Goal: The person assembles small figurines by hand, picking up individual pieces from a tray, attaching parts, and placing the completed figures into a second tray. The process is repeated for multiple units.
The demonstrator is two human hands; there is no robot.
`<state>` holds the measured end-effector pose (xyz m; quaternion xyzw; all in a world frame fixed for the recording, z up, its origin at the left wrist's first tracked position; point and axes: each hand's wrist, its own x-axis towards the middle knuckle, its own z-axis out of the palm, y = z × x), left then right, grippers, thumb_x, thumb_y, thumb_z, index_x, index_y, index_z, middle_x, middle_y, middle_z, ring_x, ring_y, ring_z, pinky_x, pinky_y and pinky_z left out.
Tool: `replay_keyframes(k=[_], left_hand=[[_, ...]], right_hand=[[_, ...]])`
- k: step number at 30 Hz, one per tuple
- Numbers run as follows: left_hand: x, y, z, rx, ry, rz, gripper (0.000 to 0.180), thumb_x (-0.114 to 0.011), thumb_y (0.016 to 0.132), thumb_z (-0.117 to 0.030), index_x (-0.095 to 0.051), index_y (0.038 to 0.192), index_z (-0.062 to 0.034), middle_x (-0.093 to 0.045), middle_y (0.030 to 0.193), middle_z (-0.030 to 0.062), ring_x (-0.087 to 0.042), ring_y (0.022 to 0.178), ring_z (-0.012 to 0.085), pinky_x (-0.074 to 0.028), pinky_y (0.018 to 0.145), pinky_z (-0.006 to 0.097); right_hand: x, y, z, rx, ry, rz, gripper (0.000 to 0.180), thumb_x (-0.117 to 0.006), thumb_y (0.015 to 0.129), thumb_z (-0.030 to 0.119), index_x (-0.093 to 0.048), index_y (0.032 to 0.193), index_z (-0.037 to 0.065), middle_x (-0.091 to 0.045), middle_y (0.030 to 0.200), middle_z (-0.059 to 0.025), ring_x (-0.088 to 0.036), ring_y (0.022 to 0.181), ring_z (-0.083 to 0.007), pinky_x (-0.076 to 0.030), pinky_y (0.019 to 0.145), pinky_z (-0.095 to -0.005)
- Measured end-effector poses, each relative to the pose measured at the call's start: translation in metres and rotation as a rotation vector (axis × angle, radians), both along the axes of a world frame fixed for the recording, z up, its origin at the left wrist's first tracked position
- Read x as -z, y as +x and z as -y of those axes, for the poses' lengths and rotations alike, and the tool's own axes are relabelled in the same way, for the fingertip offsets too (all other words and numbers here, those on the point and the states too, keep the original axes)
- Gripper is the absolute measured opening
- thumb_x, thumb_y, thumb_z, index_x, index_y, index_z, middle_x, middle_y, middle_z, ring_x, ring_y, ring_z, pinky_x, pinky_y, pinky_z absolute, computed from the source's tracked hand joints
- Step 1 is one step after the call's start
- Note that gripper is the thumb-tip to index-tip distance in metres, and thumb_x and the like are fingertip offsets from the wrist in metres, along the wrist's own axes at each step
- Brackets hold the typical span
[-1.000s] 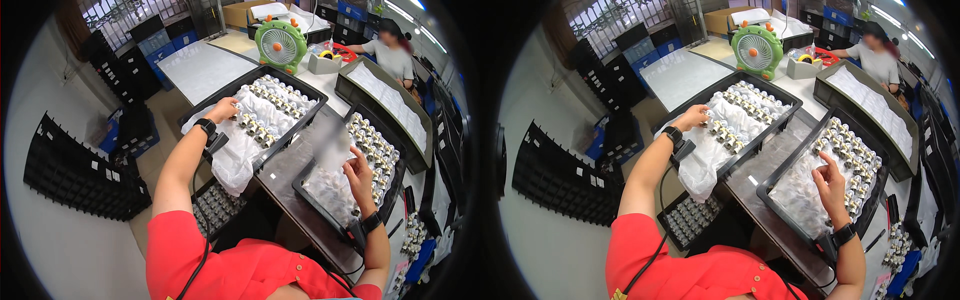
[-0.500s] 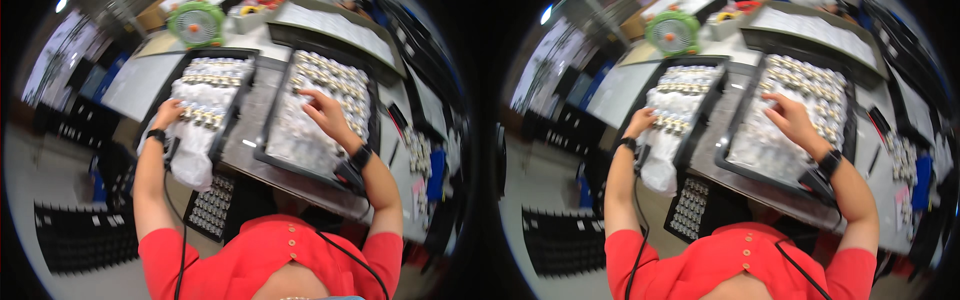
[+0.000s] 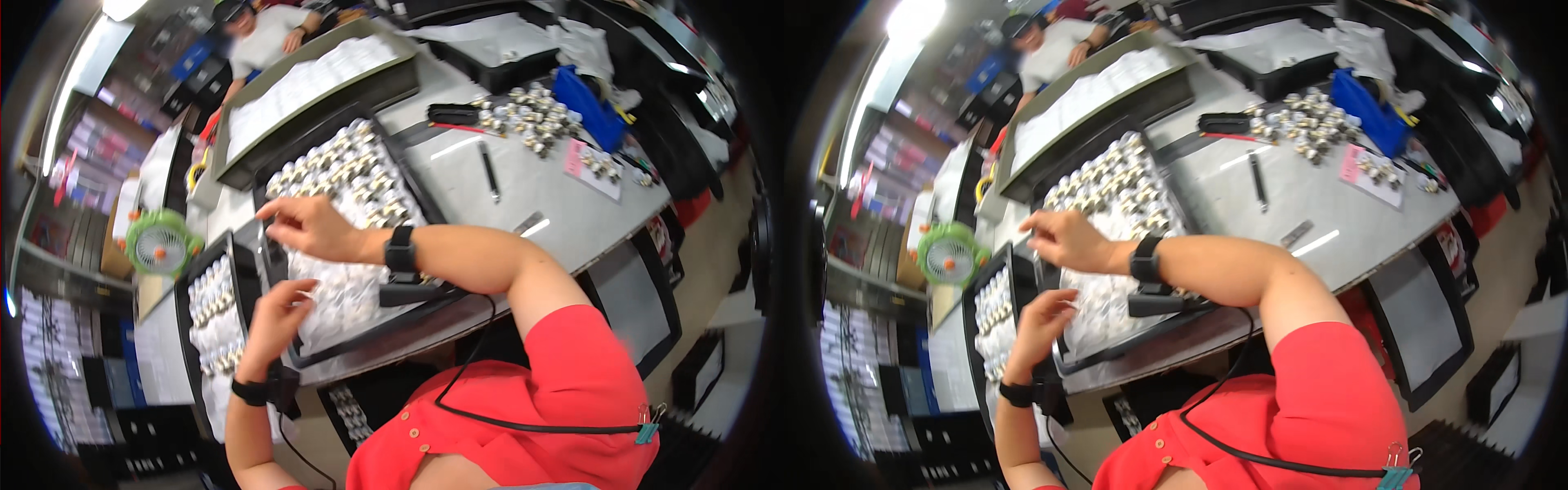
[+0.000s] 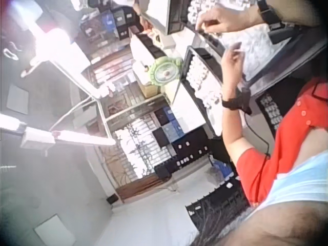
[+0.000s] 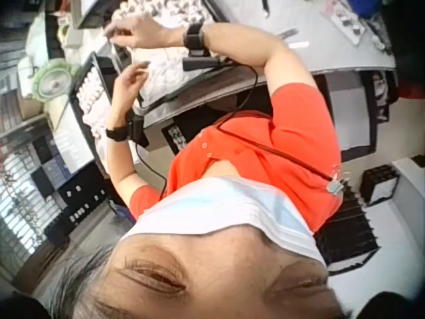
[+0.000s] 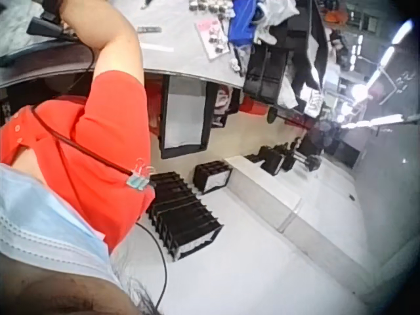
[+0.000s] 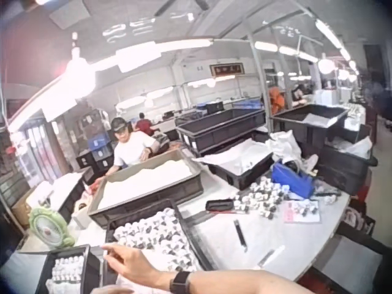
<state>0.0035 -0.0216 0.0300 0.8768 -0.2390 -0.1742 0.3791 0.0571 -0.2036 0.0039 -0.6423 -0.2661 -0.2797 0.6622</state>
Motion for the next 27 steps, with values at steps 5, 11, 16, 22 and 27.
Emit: replay_keyframes(k=[5, 11, 16, 22, 27], left_hand=[[0.042, 0.029, 0.082, 0.192, 0.184, 0.024, 0.035, -0.063, 0.081, -0.006, -0.055, 0.115, 0.0003, -0.06, 0.111, 0.0115, -0.06, 0.095, 0.0196, -0.049, 0.081, 0.032], [0.016, 0.022, 0.129, 0.412, 0.503, 0.07, 0.037, -0.045, 0.088, -0.003, -0.045, 0.125, -0.0033, -0.048, 0.127, 0.0119, -0.041, 0.124, 0.0233, -0.029, 0.106, 0.032], [0.027, 0.027, 0.141, 0.456, 0.466, 0.086, 0.036, -0.046, 0.088, -0.003, -0.045, 0.124, -0.003, -0.048, 0.126, 0.0119, -0.043, 0.123, 0.0231, -0.03, 0.105, 0.032], [0.027, 0.031, 0.131, 0.467, 0.411, 0.083, 0.035, -0.047, 0.087, -0.003, -0.046, 0.122, -0.0027, -0.049, 0.124, 0.0118, -0.044, 0.121, 0.0228, -0.032, 0.104, 0.032], [0.048, 0.056, 0.087, 0.408, 0.106, 0.154, 0.034, -0.057, 0.084, -0.003, -0.047, 0.117, -0.0027, -0.055, 0.11, 0.0076, -0.054, 0.101, 0.0177, -0.042, 0.089, 0.029]], right_hand=[[-0.005, 0.0, 0.005, 0.05, 0.057, 0.018, 0.021, -0.064, 0.08, 0.01, -0.062, 0.1, 0.004, -0.063, 0.069, -0.0081, -0.06, 0.06, -0.0138, -0.049, 0.057, -0.0281], [-0.011, -0.003, 0.009, 0.033, 0.048, 0.019, 0.018, -0.062, 0.08, 0.01, -0.063, 0.097, 0.003, -0.063, 0.072, -0.0101, -0.061, 0.06, -0.0173, -0.049, 0.058, -0.0295], [-0.004, 0.0, 0.004, -0.017, 0.066, 0.05, 0.014, -0.061, 0.079, 0.01, -0.063, 0.091, 0.002, -0.064, 0.076, -0.0112, -0.062, 0.064, -0.0205, -0.049, 0.06, -0.0311], [-0.005, -0.004, -0.003, -0.061, 0.083, 0.057, 0.011, -0.061, 0.077, 0.011, -0.063, 0.084, 0.003, -0.064, 0.076, -0.0117, -0.063, 0.067, -0.0264, -0.049, 0.062, -0.0347], [0.001, 0.003, 0.002, -0.016, 0.064, 0.063, 0.012, -0.062, 0.077, 0.01, -0.063, 0.086, 0.002, -0.063, 0.076, -0.0124, -0.063, 0.068, -0.0262, -0.049, 0.063, -0.0336]])
